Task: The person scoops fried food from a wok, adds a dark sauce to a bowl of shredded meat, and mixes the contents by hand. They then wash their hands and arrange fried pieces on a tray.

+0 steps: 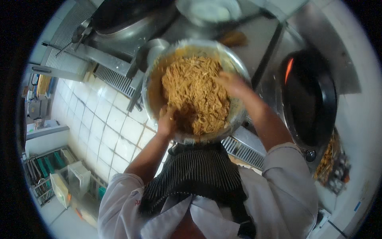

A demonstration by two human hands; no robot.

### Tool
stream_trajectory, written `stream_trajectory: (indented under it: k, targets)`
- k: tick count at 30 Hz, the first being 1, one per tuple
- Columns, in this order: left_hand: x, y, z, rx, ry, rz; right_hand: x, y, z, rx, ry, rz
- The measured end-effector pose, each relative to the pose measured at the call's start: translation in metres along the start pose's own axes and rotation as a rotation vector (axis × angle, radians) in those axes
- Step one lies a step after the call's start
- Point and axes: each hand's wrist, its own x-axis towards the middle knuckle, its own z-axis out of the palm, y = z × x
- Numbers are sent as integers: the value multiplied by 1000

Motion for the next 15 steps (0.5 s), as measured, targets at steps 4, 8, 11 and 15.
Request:
stream_trajectory:
  k: [4, 8, 11, 15]
  targets:
    - [48, -33, 11, -231, 87, 28, 86, -18, 7, 74, 129, 45]
    - [106, -19, 28, -261, -18, 52, 100, -17, 55, 326, -196, -20]
    - [117, -1, 36, -347, -192, 31, 73, -11, 72, 447, -266, 15]
    - [87, 27, 44, -260, -384, 248, 21, -19, 81, 809, -224, -211]
